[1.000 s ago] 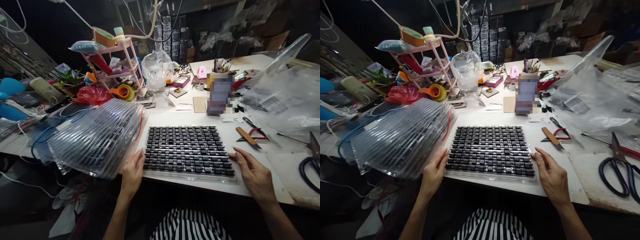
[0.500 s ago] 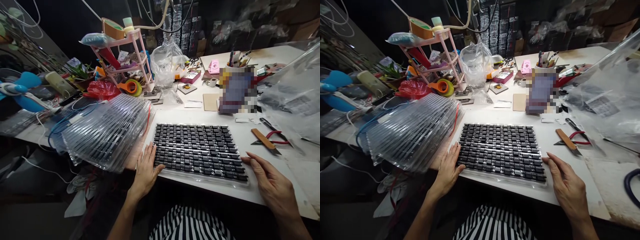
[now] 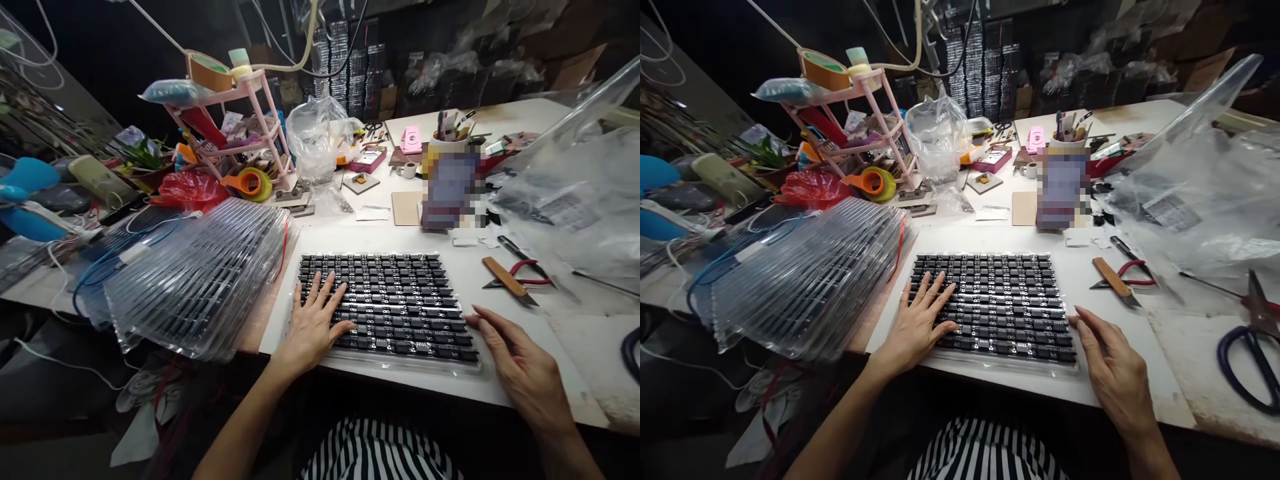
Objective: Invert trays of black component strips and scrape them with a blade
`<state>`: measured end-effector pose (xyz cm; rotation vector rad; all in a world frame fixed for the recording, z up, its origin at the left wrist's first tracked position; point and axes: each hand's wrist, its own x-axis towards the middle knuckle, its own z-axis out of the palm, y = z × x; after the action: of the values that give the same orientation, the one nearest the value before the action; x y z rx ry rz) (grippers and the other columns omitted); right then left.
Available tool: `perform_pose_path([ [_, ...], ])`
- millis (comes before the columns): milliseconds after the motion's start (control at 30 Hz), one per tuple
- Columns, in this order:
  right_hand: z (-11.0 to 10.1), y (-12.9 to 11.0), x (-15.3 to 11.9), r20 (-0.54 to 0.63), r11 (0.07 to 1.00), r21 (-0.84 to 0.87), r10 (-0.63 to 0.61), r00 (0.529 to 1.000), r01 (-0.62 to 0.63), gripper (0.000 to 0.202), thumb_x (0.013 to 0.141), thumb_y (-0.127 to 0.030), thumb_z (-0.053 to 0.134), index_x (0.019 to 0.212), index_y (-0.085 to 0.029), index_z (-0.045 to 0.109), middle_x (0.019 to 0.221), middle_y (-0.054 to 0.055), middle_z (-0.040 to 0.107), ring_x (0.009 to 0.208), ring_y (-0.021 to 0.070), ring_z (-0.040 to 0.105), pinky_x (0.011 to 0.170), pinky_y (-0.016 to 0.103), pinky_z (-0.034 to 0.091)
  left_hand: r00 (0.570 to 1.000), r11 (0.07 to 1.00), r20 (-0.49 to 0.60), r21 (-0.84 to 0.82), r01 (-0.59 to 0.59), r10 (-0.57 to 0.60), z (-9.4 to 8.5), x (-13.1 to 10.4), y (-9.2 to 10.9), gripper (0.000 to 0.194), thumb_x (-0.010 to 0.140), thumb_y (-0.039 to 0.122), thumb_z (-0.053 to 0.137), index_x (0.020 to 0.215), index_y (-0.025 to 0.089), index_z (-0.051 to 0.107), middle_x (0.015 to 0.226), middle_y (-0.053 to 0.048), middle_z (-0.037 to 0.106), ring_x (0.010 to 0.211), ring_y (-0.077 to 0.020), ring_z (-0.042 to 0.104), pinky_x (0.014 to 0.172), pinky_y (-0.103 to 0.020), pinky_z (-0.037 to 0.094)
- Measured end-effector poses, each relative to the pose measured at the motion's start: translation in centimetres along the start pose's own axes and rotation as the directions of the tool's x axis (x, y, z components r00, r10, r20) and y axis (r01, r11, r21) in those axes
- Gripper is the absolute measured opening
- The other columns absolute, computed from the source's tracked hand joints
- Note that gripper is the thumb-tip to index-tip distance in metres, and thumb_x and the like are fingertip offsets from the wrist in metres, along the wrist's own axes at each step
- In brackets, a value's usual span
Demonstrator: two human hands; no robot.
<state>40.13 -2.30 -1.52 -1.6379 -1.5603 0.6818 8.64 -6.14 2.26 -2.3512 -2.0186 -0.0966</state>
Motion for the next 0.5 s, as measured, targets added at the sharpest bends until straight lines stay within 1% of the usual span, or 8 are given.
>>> perform_pose_path([
  [67, 0.1, 0.2, 0.1, -0.012, 0.998, -0.010, -0.057, 0.998, 0.057, 0.039, 0.088, -0.050, 0.049, 0.117, -0.026, 0.062, 0.105, 0.005, 0.068, 0.100, 0.0217, 0.062, 0.060, 0.027, 0.051, 1.000, 1.000, 0.012, -0.001, 0.003, -0.003, 0.2, 0.2, 0.2, 0.065, 0.089, 0.059, 0.034, 0.145, 0.027, 0.028, 0.155, -0.005, 0.020, 0.143, -0.0306, 0.012, 0.111, -0.062, 0.017],
  [133, 0.2, -0.2, 0.0, -0.060, 0.976, -0.081, -0.207, 0.977, 0.201, 0.035, 0.092, -0.043, 0.046, 0.117, -0.022, 0.061, 0.107, 0.007, 0.067, 0.100, 0.0218, 0.062, 0.073, 0.032, 0.051, 1.000, 1.000, 0.007, -0.004, 0.006, -0.006, 0.3, 0.2, 0.0, 0.063, 0.089, 0.058, 0.034, 0.145, 0.027, 0.028, 0.155, -0.006, 0.020, 0.143, -0.0305, 0.013, 0.110, -0.061, 0.018],
  [200, 0.2, -1.0, -0.1, -0.047, 0.884, -0.225, -0.429, 0.902, 0.409, 0.036, 0.095, -0.037, 0.043, 0.123, -0.020, 0.057, 0.116, 0.010, 0.064, 0.109, 0.0239, 0.058, 0.089, 0.039, 0.045, 0.999, 1.000, -0.026, -0.004, 0.023, -0.023, 0.4, 0.2, -0.6, 0.064, 0.090, 0.056, 0.035, 0.145, 0.026, 0.026, 0.155, -0.007, 0.021, 0.143, -0.0299, 0.015, 0.110, -0.061, 0.019],
  [267, 0.2, -2.2, -0.4, 0.116, 0.719, -0.351, -0.602, 0.790, 0.599, 0.042, 0.096, -0.036, 0.041, 0.133, -0.018, 0.047, 0.131, 0.012, 0.056, 0.123, 0.0270, 0.048, 0.099, 0.046, 0.035, 0.997, 0.998, -0.062, -0.007, 0.055, -0.056, 0.4, 0.3, -1.6, 0.066, 0.090, 0.056, 0.034, 0.147, 0.024, 0.022, 0.154, -0.010, 0.022, 0.143, -0.0293, 0.015, 0.110, -0.060, 0.019],
  [333, 0.4, -3.3, -0.7, 0.328, 0.578, -0.386, -0.642, 0.693, 0.719, 0.054, 0.095, -0.042, 0.042, 0.142, -0.016, 0.036, 0.142, 0.013, 0.044, 0.134, 0.0292, 0.035, 0.104, 0.050, 0.026, 0.993, 0.996, -0.074, -0.020, 0.088, -0.089, 0.5, 0.4, -2.7, 0.068, 0.091, 0.056, 0.031, 0.148, 0.020, 0.019, 0.154, -0.012, 0.022, 0.143, -0.0287, 0.015, 0.111, -0.059, 0.019],
  [367, 0.6, -3.7, -0.8, 0.401, 0.533, -0.388, -0.637, 0.658, 0.752, 0.060, 0.094, -0.047, 0.043, 0.144, -0.016, 0.032, 0.145, 0.013, 0.040, 0.136, 0.0299, 0.030, 0.106, 0.052, 0.023, 0.992, 0.995, -0.072, -0.031, 0.100, -0.102, 0.5, 0.4, -3.3, 0.069, 0.091, 0.056, 0.030, 0.148, 0.019, 0.019, 0.154, -0.013, 0.022, 0.143, -0.0283, 0.014, 0.111, -0.058, 0.019],
  [433, 1.0, -4.1, -1.1, 0.471, 0.490, -0.389, -0.623, 0.625, 0.780, 0.070, 0.092, -0.054, 0.042, 0.146, -0.014, 0.027, 0.147, 0.013, 0.037, 0.138, 0.0308, 0.027, 0.107, 0.054, 0.020, 0.990, 0.990, -0.065, -0.063, 0.125, -0.129, 0.7, 0.1, -4.2, 0.068, 0.092, 0.055, 0.028, 0.148, 0.018, 0.017, 0.154, -0.013, 0.022, 0.143, -0.0272, 0.013, 0.112, -0.056, 0.020],
  [500, 1.4, -4.0, -1.2, 0.488, 0.482, -0.385, -0.618, 0.617, 0.787, 0.071, 0.091, -0.057, 0.040, 0.147, -0.015, 0.025, 0.146, 0.013, 0.037, 0.138, 0.0307, 0.027, 0.107, 0.055, 0.019, 0.985, 0.983, -0.057, -0.102, 0.155, -0.161, 0.9, -0.4, -4.9, 0.067, 0.093, 0.053, 0.027, 0.149, 0.018, 0.014, 0.154, -0.014, 0.022, 0.143, -0.0264, 0.012, 0.112, -0.056, 0.019],
])
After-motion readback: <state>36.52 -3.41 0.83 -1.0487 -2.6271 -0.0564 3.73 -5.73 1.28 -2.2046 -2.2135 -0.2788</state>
